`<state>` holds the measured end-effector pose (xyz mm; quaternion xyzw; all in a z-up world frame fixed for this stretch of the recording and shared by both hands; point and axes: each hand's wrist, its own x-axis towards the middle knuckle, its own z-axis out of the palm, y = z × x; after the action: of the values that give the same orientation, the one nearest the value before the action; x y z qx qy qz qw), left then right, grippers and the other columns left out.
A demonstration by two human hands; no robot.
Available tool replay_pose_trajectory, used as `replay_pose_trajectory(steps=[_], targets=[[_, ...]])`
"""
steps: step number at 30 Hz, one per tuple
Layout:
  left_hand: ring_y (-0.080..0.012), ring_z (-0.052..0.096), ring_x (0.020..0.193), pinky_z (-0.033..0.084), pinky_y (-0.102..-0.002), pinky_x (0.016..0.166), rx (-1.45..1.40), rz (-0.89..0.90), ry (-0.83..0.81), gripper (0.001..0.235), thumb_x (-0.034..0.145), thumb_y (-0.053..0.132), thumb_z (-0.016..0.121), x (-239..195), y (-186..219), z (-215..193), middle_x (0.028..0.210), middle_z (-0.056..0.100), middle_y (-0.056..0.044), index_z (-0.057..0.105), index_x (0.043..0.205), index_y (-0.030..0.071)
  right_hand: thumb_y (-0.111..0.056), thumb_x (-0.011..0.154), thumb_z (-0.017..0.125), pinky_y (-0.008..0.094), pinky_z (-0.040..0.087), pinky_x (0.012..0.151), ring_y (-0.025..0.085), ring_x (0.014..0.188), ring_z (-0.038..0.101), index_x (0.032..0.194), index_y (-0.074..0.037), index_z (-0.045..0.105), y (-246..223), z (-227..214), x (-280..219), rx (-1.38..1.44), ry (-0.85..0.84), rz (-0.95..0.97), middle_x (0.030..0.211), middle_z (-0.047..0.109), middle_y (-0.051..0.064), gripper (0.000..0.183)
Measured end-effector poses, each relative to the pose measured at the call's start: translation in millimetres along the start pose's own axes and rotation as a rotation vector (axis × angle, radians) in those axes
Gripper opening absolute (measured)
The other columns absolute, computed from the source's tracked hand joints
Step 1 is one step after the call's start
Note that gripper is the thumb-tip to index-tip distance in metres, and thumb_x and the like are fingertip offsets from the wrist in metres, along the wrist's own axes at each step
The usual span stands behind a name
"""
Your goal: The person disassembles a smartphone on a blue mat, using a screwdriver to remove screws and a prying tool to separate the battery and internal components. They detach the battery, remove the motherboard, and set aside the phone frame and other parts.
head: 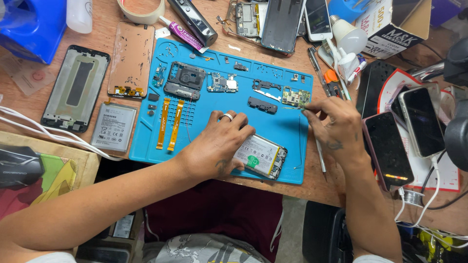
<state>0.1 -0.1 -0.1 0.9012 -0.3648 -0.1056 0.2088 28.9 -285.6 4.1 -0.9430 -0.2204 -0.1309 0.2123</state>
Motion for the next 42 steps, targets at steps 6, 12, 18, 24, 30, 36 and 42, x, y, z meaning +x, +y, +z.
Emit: replay_pose_trajectory(steps=[6, 12, 18, 24, 30, 36, 42], targets=[[-0.0335, 0.049, 0.119, 0.034, -0.05, 0.099, -0.002, -0.009, -0.03, 0.073, 0.067, 0.037, 0.088, 0, 0, -1, 0.114, 0.054, -0.015, 0.057, 0.123, 0.003, -0.013, 0.088, 0.084, 0.03, 0.055, 0.071, 0.02, 0.079, 0.071, 0.1, -0.002, 0.076, 9, 1, 3, 0.04, -0.027, 0.132, 0.092, 0.075, 0.012, 0.017], [-0.0326, 0.049, 0.118, 0.034, -0.05, 0.099, 0.001, -0.025, -0.049, 0.073, 0.067, 0.038, 0.088, 1, 1, -2, 0.114, 0.054, -0.014, 0.057, 0.122, 0.003, -0.012, 0.093, 0.077, 0.031, 0.058, 0.072, 0.021, 0.086, 0.074, 0.104, -0.003, 0.074, 8, 8, 0, 0.205, -0.079, 0.067, 0.1, 0.076, 0.01, 0.014], [-0.0331, 0.049, 0.117, 0.035, -0.05, 0.097, 0.027, -0.034, -0.073, 0.072, 0.069, 0.038, 0.087, 0, 2, -2, 0.115, 0.053, -0.015, 0.056, 0.124, 0.003, -0.013, 0.091, 0.079, 0.033, 0.057, 0.075, 0.022, 0.086, 0.073, 0.099, -0.004, 0.075, 11, 11, 2, 0.079, -0.108, -0.008, 0.096, 0.076, 0.011, 0.013], [-0.0337, 0.049, 0.118, 0.035, -0.051, 0.097, 0.023, -0.017, -0.025, 0.076, 0.065, 0.04, 0.089, 1, 2, -1, 0.115, 0.054, -0.015, 0.057, 0.123, 0.004, -0.014, 0.088, 0.079, 0.034, 0.056, 0.071, 0.02, 0.079, 0.072, 0.097, -0.006, 0.076, 9, 3, 0, 0.133, -0.23, 0.064, 0.09, 0.076, 0.009, 0.013], [-0.034, 0.049, 0.119, 0.035, -0.051, 0.098, 0.018, -0.021, -0.031, 0.075, 0.066, 0.039, 0.089, 0, 1, -1, 0.115, 0.054, -0.015, 0.057, 0.123, 0.004, -0.013, 0.087, 0.081, 0.034, 0.054, 0.067, 0.02, 0.073, 0.067, 0.095, -0.005, 0.075, 5, -1, 3, 0.074, -0.16, 0.047, 0.087, 0.073, 0.009, 0.013], [-0.0336, 0.05, 0.118, 0.035, -0.05, 0.098, 0.01, -0.024, -0.041, 0.074, 0.067, 0.038, 0.088, 0, 0, -1, 0.115, 0.054, -0.015, 0.057, 0.125, 0.004, -0.013, 0.084, 0.082, 0.035, 0.055, 0.068, 0.022, 0.076, 0.067, 0.091, -0.004, 0.074, 7, -3, 4, -0.06, -0.14, -0.035, 0.087, 0.072, 0.008, 0.014], [-0.0332, 0.049, 0.119, 0.034, -0.05, 0.1, 0.024, -0.031, -0.056, 0.075, 0.067, 0.039, 0.088, 2, 1, 0, 0.115, 0.054, -0.015, 0.057, 0.125, 0.004, -0.014, 0.084, 0.083, 0.034, 0.055, 0.066, 0.021, 0.073, 0.068, 0.091, -0.004, 0.074, 11, 2, 1, -0.023, -0.17, 0.031, 0.086, 0.071, 0.008, 0.015]])
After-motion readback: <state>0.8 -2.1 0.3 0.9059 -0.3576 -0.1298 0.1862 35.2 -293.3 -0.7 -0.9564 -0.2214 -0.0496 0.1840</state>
